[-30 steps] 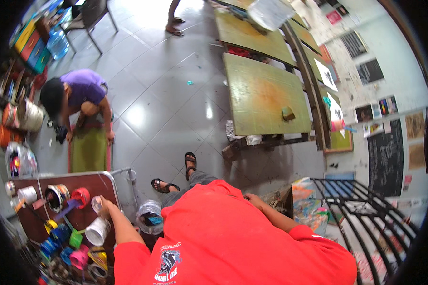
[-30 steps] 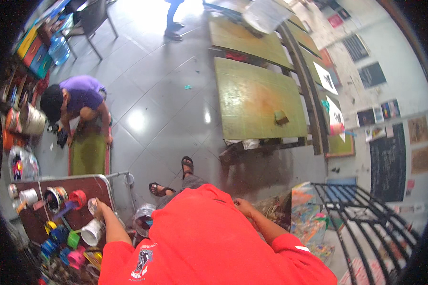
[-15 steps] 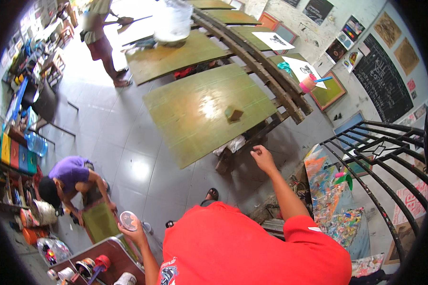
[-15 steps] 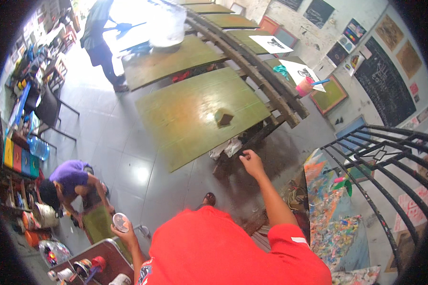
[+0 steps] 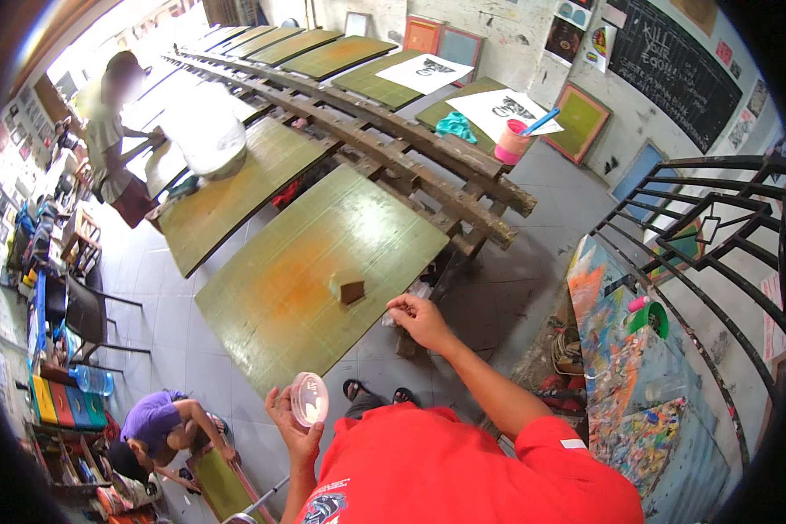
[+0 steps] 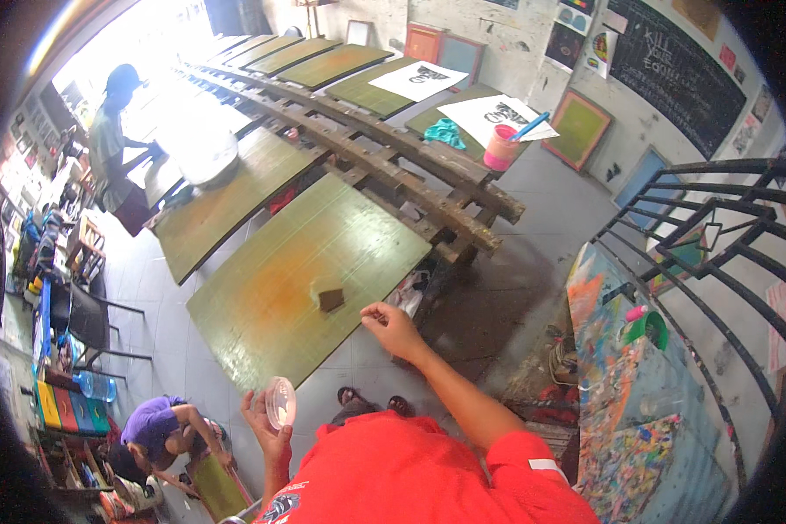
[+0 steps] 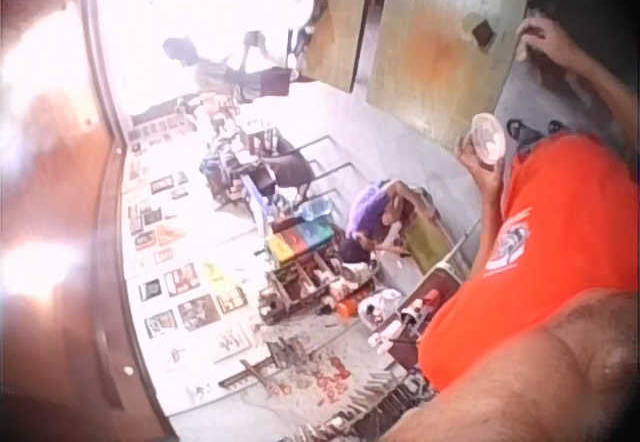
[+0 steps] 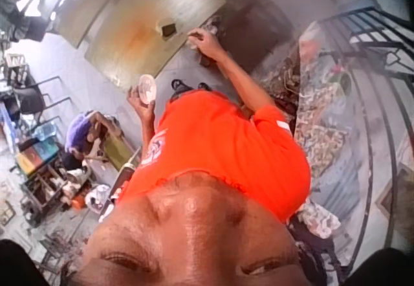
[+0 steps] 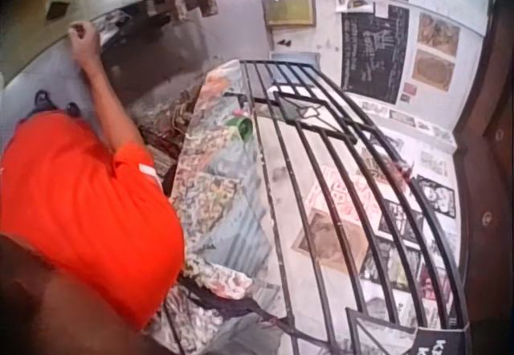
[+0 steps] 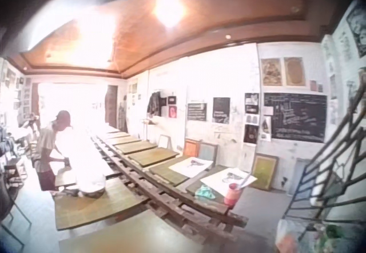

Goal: The person mixes pink paint in a small container using a blue spatula. They add more pink paint from a bottle into the container and continue stirring. Finally, they wipe the rim of the container with a green cloth.

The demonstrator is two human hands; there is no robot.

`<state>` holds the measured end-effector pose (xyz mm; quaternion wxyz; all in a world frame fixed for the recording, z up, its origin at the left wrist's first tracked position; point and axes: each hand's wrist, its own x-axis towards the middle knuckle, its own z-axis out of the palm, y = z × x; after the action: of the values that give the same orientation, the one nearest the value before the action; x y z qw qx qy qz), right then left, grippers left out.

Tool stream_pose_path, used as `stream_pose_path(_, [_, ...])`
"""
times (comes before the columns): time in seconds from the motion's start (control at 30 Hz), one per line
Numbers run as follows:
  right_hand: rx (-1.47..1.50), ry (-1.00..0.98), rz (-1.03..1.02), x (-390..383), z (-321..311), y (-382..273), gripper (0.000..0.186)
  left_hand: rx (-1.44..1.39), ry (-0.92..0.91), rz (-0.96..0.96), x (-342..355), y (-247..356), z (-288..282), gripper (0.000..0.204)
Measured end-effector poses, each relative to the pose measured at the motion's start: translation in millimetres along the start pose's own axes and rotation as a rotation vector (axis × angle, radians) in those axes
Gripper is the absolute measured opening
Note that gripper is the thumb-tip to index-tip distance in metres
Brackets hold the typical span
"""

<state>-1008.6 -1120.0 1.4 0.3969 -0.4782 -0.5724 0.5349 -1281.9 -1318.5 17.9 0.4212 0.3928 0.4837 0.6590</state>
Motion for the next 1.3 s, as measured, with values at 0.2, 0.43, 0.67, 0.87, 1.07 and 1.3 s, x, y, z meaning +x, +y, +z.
stream_pose_path(0.2, [-0.072,0.297,-0.158,75.3,-134.3,-47.9,0.02,-0.096,-0.258,-0.051,82.8,-27.1,70.6,0.111])
stream_pose_path(0.43, [-0.436,0.467,-0.199,231.6,-259.8,-86.2,0.028,0.089,-0.315,0.064,174.0,-42.3,149.5,0.117])
stream_pose_path(0.67, [-1.032,0.399,-0.09,400.6,-341.7,-51.5,0.048,0.204,-0.193,0.068,190.6,-40.7,185.9,0.119])
stream_pose_path(0.87, [-1.156,0.358,0.098,515.0,-375.2,-0.4,0.067,0.409,0.165,0.034,151.1,-47.5,242.3,0.121])
stream_pose_path(1.07, [-1.274,0.134,0.079,555.0,-380.2,40.7,0.029,0.387,0.276,0.005,115.6,-49.0,341.6,0.119])
stream_pose_path(1.3, [-0.928,0.237,-0.366,522.6,-385.1,-28.8,0.015,0.476,0.182,0.02,132.5,-55.3,379.9,0.116])
